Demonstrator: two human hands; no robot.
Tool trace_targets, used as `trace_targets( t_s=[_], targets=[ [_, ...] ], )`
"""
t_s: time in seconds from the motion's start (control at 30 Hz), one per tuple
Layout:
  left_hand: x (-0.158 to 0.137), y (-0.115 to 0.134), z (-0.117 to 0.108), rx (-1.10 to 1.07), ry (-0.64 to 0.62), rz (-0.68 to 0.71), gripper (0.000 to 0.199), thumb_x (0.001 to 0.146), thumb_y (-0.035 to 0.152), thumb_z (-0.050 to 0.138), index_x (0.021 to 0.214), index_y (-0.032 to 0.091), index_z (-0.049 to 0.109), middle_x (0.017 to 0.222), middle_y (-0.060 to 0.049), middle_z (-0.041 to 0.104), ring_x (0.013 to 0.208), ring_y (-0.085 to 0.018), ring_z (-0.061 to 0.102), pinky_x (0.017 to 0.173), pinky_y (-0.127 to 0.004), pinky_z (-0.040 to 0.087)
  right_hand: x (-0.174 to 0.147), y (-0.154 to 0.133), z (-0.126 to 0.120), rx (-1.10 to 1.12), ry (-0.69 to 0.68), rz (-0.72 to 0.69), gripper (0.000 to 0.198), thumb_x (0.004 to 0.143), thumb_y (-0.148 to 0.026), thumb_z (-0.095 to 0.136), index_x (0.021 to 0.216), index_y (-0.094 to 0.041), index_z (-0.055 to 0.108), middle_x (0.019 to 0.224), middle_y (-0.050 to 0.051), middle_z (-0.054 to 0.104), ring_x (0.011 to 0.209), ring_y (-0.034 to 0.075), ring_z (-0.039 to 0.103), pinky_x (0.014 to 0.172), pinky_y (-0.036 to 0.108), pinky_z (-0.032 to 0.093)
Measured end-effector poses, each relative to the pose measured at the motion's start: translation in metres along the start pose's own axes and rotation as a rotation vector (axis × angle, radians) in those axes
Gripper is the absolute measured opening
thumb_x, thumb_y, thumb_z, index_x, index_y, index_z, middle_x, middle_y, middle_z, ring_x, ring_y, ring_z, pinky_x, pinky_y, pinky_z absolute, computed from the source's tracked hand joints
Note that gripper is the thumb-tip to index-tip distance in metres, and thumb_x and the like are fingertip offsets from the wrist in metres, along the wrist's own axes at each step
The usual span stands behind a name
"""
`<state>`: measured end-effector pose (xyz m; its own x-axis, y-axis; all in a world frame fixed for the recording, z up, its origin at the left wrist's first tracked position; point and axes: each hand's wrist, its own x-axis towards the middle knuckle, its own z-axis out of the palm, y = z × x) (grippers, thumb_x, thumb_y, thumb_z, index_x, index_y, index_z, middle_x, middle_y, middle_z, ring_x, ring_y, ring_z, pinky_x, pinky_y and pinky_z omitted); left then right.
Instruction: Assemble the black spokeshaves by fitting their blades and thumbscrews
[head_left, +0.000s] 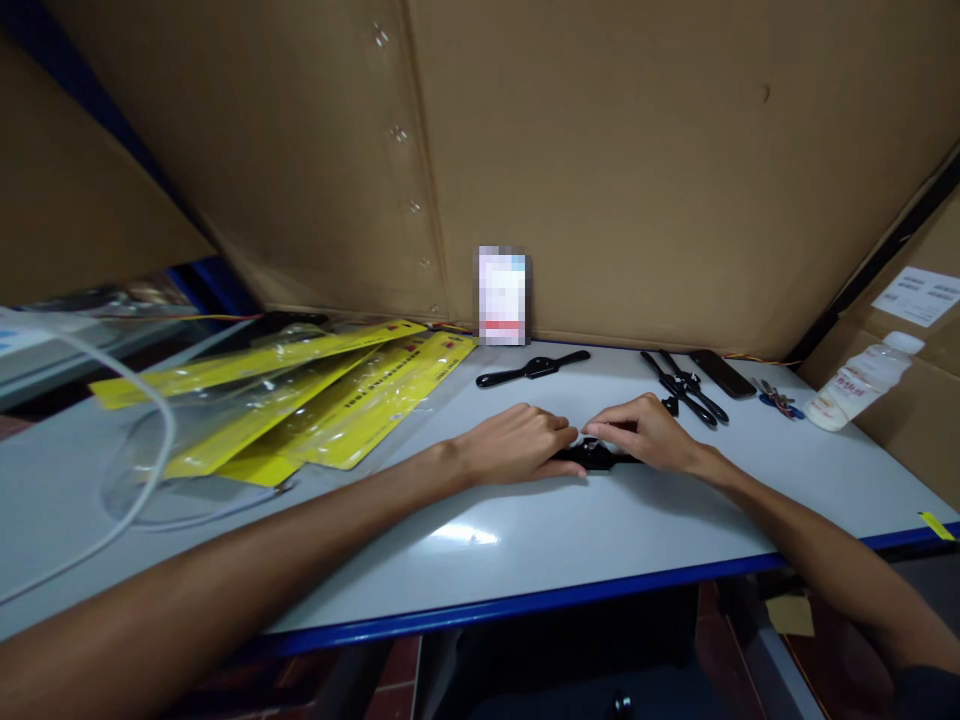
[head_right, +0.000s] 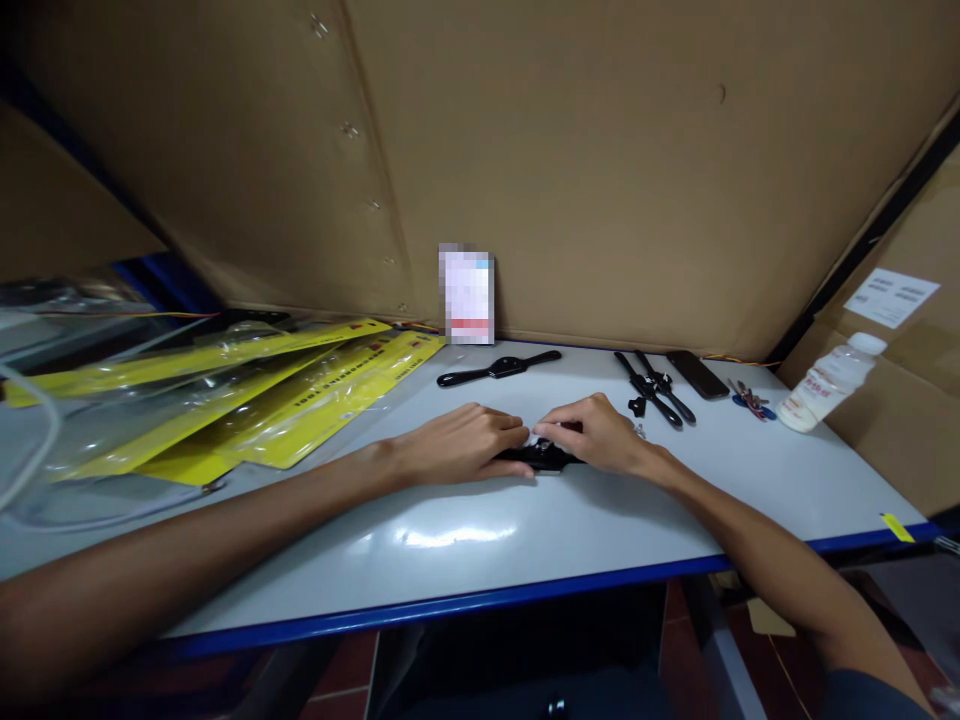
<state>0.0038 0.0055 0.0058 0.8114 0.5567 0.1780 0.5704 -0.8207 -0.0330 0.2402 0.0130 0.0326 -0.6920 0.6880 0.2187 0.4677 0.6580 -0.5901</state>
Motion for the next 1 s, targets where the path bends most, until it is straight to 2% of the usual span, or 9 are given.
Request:
trace_targets(
  t_s=[0.1,0.2,0.27,0.37,0.43,0.63,0.73,0.87,1.0],
  targets=[
    [0.001,0.001,-0.001,0.015,-0.021,-0.010,0.061,0.103,0.065,0.035,0.089,0.015,0.066,0.080,-0.008,0.069,0.062,-0.019,0.062,0.058,-0.030,0.035,0.000,0.000,0.000,-0.085,0.024,-0.017,0.032,0.097,-0.036,0.057,0.081,-0.016,0.077,0.056,-0.004,0.047,0.055,0.010,0.037,0.057,0.025,0.029],
    [0.001,0.003,-0.003,0.034,-0.034,-0.005,0.059,0.103,0.065,0.037,0.090,0.015,0.066,0.080,-0.008,0.069,0.062,-0.019,0.062,0.058,-0.030,0.034,0.000,0.000,0.000,0.010,0.008,0.038,0.041,0.096,-0.042,0.058,0.067,-0.015,0.072,0.049,-0.005,0.043,0.051,0.009,0.035,0.053,0.025,0.027],
    [0.001,0.003,-0.004,0.040,-0.032,0.000,0.061,0.103,0.065,0.035,0.090,0.015,0.066,0.079,-0.008,0.069,0.062,-0.019,0.062,0.057,-0.030,0.033,0.000,0.000,-0.002,0.087,0.068,0.079,0.047,0.095,-0.047,0.057,0.062,-0.015,0.069,0.047,-0.006,0.039,0.049,0.009,0.033,0.051,0.026,0.026],
    [0.001,0.002,-0.003,0.028,-0.007,0.010,0.063,0.104,0.066,0.032,0.089,0.015,0.066,0.078,-0.007,0.068,0.061,-0.018,0.061,0.057,-0.031,0.034,0.000,0.000,-0.003,0.102,0.191,0.084,0.043,0.095,-0.046,0.057,0.066,-0.015,0.069,0.053,-0.004,0.047,0.052,0.010,0.038,0.053,0.026,0.029],
    [0.001,0.002,-0.003,0.022,0.006,0.016,0.063,0.103,0.066,0.032,0.088,0.015,0.066,0.077,-0.007,0.068,0.060,-0.018,0.060,0.057,-0.031,0.034,0.000,0.000,-0.004,0.100,0.208,0.088,0.039,0.095,-0.043,0.056,0.070,-0.016,0.069,0.056,-0.003,0.051,0.054,0.011,0.041,0.054,0.026,0.031],
    [0.001,0.001,-0.001,0.008,0.035,0.020,0.066,0.103,0.068,0.029,0.087,0.015,0.066,0.075,-0.008,0.068,0.059,-0.020,0.061,0.055,-0.031,0.034,-0.004,-0.004,0.004,0.052,0.177,0.081,0.032,0.093,-0.037,0.059,0.068,-0.017,0.064,0.052,-0.005,0.048,0.051,0.009,0.038,0.054,0.025,0.030],
    [0.002,0.001,0.000,-0.018,0.076,0.020,0.068,0.102,0.070,0.029,0.083,0.016,0.065,0.072,-0.007,0.066,0.055,-0.018,0.059,0.054,-0.031,0.033,-0.006,-0.006,0.009,0.057,0.135,0.091,0.023,0.090,-0.033,0.062,0.073,-0.018,0.061,0.058,-0.004,0.058,0.051,0.009,0.043,0.054,0.024,0.032],
    [0.002,0.002,0.000,0.006,0.067,0.025,0.065,0.102,0.070,0.033,0.083,0.016,0.065,0.072,-0.008,0.067,0.056,-0.019,0.061,0.052,-0.031,0.030,-0.006,-0.003,0.008,0.236,0.062,0.168,0.020,0.095,-0.035,0.058,0.085,-0.018,0.064,0.069,-0.001,0.069,0.047,0.009,0.046,0.050,0.023,0.035],
    [0.001,0.001,0.000,0.036,0.034,0.020,0.063,0.102,0.067,0.035,0.086,0.015,0.066,0.077,-0.009,0.070,0.059,-0.020,0.063,0.054,-0.032,0.031,-0.004,0.002,0.001,0.048,0.005,0.012,0.013,0.090,-0.026,0.067,0.097,-0.019,0.074,0.078,0.001,0.068,0.064,0.012,0.055,0.062,0.024,0.041]
  ],
)
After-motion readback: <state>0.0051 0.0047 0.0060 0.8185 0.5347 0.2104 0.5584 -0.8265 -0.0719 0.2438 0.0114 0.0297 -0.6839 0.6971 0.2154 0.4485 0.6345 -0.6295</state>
